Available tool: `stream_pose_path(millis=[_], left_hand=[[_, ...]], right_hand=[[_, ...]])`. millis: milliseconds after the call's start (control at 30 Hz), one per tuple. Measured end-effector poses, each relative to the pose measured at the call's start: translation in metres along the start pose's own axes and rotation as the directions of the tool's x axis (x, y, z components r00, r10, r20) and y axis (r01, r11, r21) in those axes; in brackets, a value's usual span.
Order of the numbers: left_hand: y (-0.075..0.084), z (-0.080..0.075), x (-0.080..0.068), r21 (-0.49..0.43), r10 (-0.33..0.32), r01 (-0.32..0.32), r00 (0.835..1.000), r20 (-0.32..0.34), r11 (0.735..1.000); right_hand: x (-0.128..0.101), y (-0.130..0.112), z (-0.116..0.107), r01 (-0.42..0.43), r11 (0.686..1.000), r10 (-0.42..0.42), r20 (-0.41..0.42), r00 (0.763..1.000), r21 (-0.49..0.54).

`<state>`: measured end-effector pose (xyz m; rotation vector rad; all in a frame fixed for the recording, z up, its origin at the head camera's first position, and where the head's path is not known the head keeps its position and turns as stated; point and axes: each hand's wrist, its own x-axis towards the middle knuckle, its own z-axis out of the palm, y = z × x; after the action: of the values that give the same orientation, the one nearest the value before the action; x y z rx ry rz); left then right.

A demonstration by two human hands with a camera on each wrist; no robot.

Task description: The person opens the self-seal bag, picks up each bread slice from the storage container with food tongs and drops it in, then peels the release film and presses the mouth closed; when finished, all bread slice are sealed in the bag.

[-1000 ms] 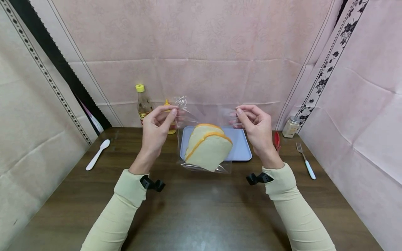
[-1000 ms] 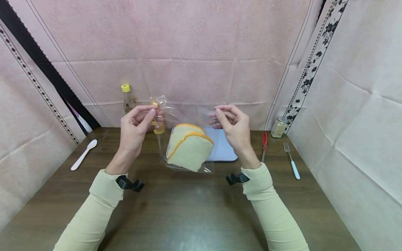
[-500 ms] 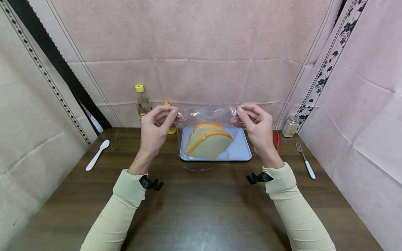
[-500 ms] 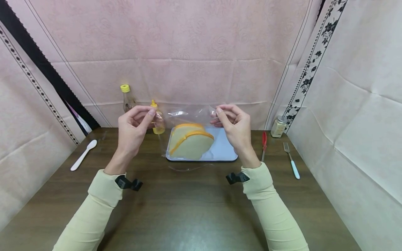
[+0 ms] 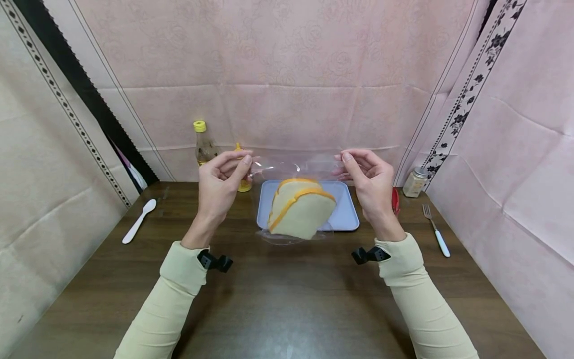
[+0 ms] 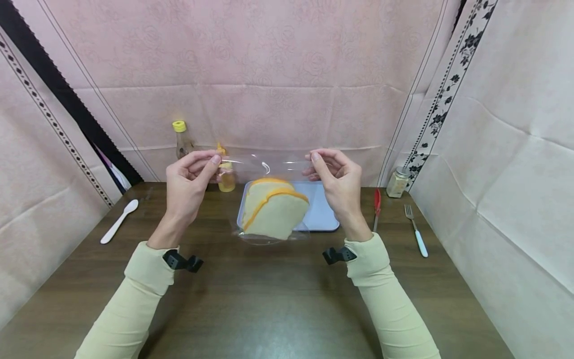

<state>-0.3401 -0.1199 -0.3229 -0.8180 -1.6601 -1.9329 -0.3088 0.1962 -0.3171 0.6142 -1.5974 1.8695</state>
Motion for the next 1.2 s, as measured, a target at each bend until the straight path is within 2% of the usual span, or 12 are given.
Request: stream_pose_path(millis=[67, 200, 367, 467, 500, 600, 733, 867, 1000, 1200], left_hand=[[-0.001, -0.003, 0.001, -0.033, 0.001, -0.001, 1.0, 0.024, 0.999], [-0.005, -0.009, 0.002, -0.177, -0.005, 0.019, 0.997, 0.08, 0.984], [-0.008, -0.014, 0.002, -0.38, -0.001, 0.066, 0.986, 0.169, 0.922], [-0.005, -0.016, 0.002, -0.428, 0.013, 0.08, 0.978, 0.21, 0.9], [-0.003, -0.016, 0.002, -0.423, 0.026, 0.071, 0.976, 0.218, 0.903], [0.004, -0.018, 0.001, -0.34, 0.052, 0.033, 0.969, 0.24, 0.94], [0.013, -0.021, 0.002, -0.225, 0.085, -0.025, 0.962, 0.26, 0.974], [0.018, -0.023, 0.002, -0.197, 0.118, -0.068, 0.959, 0.257, 0.978], [0.021, -0.023, 0.002, -0.207, 0.135, -0.082, 0.957, 0.257, 0.975], [0.02, -0.024, 0.003, -0.216, 0.161, -0.104, 0.951, 0.264, 0.971]], right_hand=[[0.0, -0.001, -0.001, 0.018, 1.0, -0.018, 0.004, 1.0, 0.013], [0.001, -0.001, -0.003, 0.027, 0.999, -0.028, 0.015, 0.999, 0.036], [0.001, 0.0, -0.006, 0.013, 0.996, -0.016, 0.034, 0.999, 0.092], [0.001, 0.0, -0.006, -0.015, 0.985, 0.006, 0.049, 0.999, 0.173], [0.001, 0.0, -0.006, -0.023, 0.98, 0.011, 0.058, 0.998, 0.197], [0.001, -0.001, -0.008, -0.045, 0.961, 0.021, 0.09, 0.996, 0.272], [0.002, -0.002, -0.01, -0.059, 0.947, 0.021, 0.121, 0.992, 0.316], [0.002, -0.004, -0.01, -0.042, 0.954, -0.005, 0.156, 0.988, 0.298], [0.001, -0.005, -0.01, -0.02, 0.962, -0.033, 0.19, 0.981, 0.273], [0.0, -0.006, -0.012, 0.015, 0.971, -0.06, 0.184, 0.981, 0.237]])
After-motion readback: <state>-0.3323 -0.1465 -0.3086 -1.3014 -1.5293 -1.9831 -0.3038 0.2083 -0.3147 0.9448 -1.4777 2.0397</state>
